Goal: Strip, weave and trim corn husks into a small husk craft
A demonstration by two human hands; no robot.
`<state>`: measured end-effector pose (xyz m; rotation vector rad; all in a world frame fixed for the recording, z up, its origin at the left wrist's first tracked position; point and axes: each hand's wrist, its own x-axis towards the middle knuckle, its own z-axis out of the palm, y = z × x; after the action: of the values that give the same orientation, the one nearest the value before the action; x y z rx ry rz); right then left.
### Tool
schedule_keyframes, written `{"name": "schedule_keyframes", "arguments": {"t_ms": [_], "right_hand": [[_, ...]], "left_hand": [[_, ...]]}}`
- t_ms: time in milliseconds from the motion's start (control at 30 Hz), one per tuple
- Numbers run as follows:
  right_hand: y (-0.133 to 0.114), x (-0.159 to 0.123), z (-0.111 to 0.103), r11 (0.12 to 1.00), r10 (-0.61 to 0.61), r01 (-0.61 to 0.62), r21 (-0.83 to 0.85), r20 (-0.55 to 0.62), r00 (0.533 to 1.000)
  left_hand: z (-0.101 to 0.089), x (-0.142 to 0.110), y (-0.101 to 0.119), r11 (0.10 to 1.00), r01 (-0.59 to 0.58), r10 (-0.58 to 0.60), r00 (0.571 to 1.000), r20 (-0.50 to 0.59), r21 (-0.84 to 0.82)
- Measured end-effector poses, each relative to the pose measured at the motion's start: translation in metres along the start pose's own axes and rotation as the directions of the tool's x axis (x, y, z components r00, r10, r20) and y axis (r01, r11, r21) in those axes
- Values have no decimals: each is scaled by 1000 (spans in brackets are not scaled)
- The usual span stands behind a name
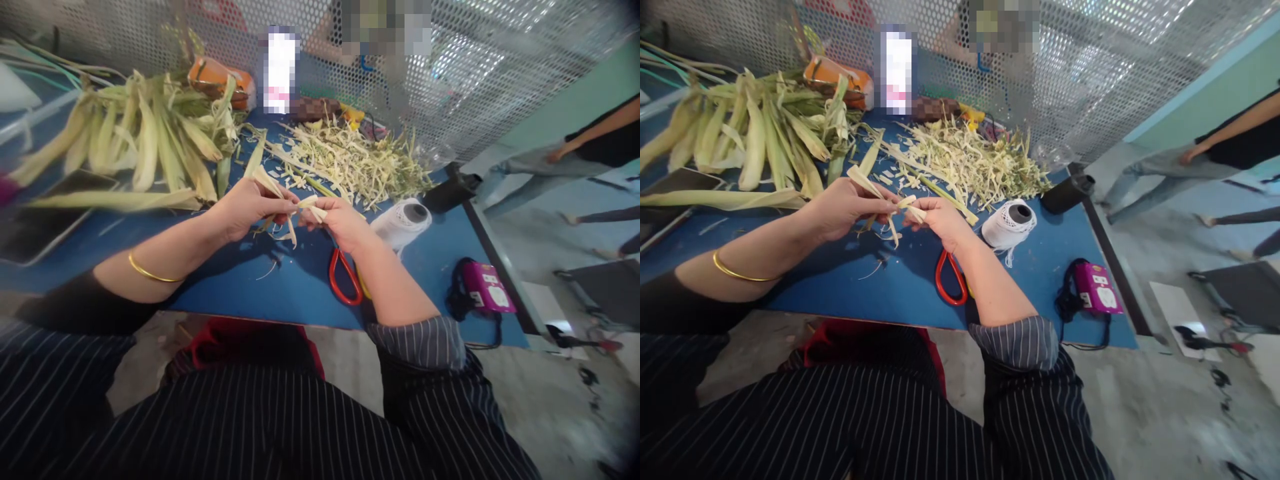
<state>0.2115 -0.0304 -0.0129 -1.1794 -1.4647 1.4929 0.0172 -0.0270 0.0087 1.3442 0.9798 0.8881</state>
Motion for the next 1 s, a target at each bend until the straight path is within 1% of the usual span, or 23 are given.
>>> {"name": "schedule_keyframes", "arguments": {"t_ms": [67, 100, 133, 167, 200, 233, 267, 300, 333, 367, 433, 500, 633, 700, 733, 767, 833, 900, 933, 1000], "right_hand": [[2, -1, 5, 1000, -17, 17, -10, -13, 1000], [2, -2, 8, 997, -54, 52, -58, -36, 998], [2, -4, 12, 985, -117, 107, -138, -69, 991], [1, -6, 15, 954, -205, 175, -241, -106, 973], [0, -9, 19, 903, -312, 249, -350, -136, 940], [-2, -11, 22, 836, -421, 321, -445, -143, 896], [-3, -13, 24, 764, -517, 391, -513, -126, 847], [-5, -15, 26, 708, -587, 453, -542, -96, 804], [-5, -16, 27, 679, -624, 503, -535, -59, 779], [-5, -17, 28, 676, -633, 537, -505, -23, 774], [-4, -16, 28, 701, -616, 561, -440, 22, 787], [-3, -15, 27, 695, -608, 561, -450, 50, 792], [-3, -15, 27, 555, -624, 593, -583, 179, 760], [-4, -16, 28, 520, -627, 610, -598, 218, 748], [-5, -16, 27, 529, -626, 610, -591, 213, 750], [-5, -16, 27, 556, -626, 600, -575, 185, 758], [-5, -15, 25, 650, -617, 563, -510, 79, 783], [-5, -13, 21, 753, -579, 517, -408, -35, 815], [-6, -12, 20, 793, -551, 493, -358, -75, 831], [-7, -10, 16, 846, -494, 444, -295, -121, 861]], "left_hand": [[-1, 4, -5, 996, -3, -6, 995, -101, -88], [-1, 6, -7, 991, -6, -14, 989, -146, -132], [-1, 7, -9, 986, -5, -25, 983, -182, -168], [0, 8, -11, 981, -3, -38, 978, -207, -196], [0, 9, -12, 976, 0, -51, 973, -224, -219], [1, 9, -13, 972, 4, -60, 971, -232, -234], [1, 9, -13, 970, 9, -67, 971, -230, -242], [2, 8, -14, 970, 15, -71, 973, -222, -243], [3, 7, -14, 971, 20, -70, 976, -205, -239], [4, 7, -14, 972, 21, -66, 981, -185, -235], [6, 5, -13, 972, 18, -56, 986, -155, -235], [9, 4, -12, 972, 9, -49, 985, -166, -235], [14, 2, -12, 985, -47, 10, 976, -219, -167], [14, 2, -12, 990, -74, 47, 975, -218, -119], [14, 2, -12, 993, -75, 54, 976, -213, -96], [13, 2, -12, 995, -68, 51, 977, -207, -77], [10, 3, -11, 997, -41, 29, 984, -176, -62], [7, 3, -9, 997, -5, -5, 992, -126, -73], [5, 3, -8, 997, 16, -24, 995, -100, -78], [3, 2, -8, 996, 51, -56, 996, -64, -71]]}}
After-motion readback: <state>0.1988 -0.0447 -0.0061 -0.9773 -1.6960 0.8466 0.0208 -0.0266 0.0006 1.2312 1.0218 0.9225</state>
